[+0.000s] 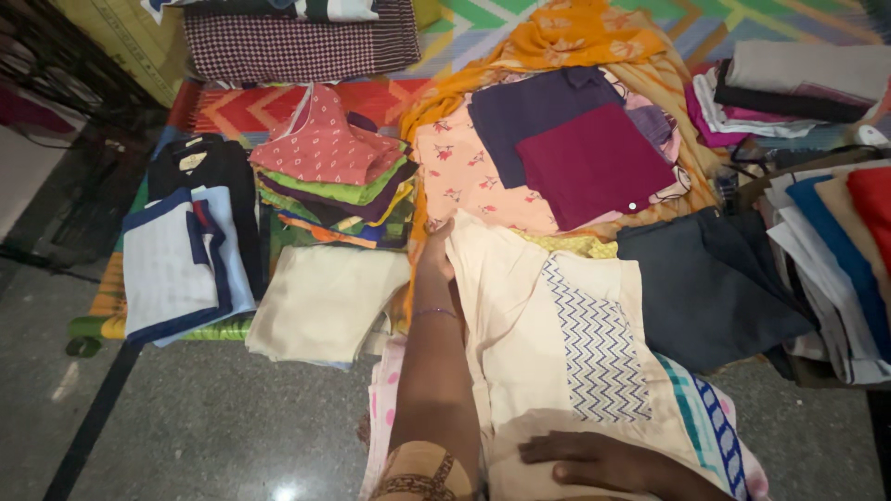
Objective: The person sorts various folded and unfolded clothing items into separate piles on a colorful mat.
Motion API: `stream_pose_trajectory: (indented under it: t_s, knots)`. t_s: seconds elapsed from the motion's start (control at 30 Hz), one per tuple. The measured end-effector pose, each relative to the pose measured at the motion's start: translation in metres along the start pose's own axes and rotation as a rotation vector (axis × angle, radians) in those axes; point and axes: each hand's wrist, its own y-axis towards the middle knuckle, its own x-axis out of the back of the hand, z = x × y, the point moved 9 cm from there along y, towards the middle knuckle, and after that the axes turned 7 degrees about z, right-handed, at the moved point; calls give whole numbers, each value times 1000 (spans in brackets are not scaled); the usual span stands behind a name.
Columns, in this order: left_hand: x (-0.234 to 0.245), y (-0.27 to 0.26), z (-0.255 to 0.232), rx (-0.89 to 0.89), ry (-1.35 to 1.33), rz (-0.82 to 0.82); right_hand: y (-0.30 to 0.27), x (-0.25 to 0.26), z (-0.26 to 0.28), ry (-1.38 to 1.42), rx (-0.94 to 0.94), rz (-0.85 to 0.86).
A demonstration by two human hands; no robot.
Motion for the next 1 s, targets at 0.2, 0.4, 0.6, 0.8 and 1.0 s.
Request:
stream_pose_trajectory:
  t_s: [0.2,0.4,0.6,0.8,1.0]
  knots:
    - [-42,-12,-41,-178,178,32,-1,2,3,68,-32,-8]
    - [-115,-50,-29,-184,452,190,5,1,-10,45,32,-27]
    - [-207,-132,26,-473,1065,298,8,-3,-3,-138,105,-43]
    - [-255,-203,136,-539,1422,423,7,-9,-9,-181,94,-59]
    - [-238,-236,215,-422,1996,662,12,-9,-34,-255,43,-97]
